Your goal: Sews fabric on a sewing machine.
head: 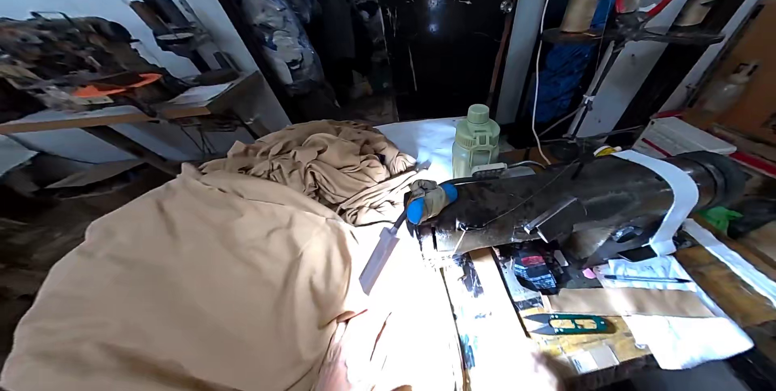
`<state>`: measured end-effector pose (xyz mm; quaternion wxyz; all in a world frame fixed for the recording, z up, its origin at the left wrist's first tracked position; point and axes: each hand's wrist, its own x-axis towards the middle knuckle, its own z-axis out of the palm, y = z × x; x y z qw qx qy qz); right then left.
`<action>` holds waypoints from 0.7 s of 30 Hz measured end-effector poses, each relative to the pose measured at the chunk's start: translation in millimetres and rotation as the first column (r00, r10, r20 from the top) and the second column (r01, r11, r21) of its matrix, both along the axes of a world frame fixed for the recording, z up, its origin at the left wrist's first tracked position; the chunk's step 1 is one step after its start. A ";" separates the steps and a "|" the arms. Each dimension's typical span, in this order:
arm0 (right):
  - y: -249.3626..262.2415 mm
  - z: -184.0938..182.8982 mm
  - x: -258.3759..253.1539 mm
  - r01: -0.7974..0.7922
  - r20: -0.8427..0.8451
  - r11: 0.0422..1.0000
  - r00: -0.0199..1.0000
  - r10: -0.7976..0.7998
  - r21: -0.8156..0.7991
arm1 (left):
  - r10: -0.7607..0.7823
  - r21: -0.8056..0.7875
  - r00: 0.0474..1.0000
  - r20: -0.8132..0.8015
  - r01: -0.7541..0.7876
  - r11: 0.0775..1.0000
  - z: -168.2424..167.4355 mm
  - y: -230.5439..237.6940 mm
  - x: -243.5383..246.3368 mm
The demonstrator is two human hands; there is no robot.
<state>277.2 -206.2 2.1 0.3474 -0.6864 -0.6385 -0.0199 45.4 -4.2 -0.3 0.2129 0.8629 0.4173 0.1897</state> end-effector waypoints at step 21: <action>61.5 12.0 146.3 0.427 -0.032 0.904 0.904 -0.426 0.018 | -0.458 -0.081 0.886 0.070 0.463 0.883 34.4 -70.1 26.7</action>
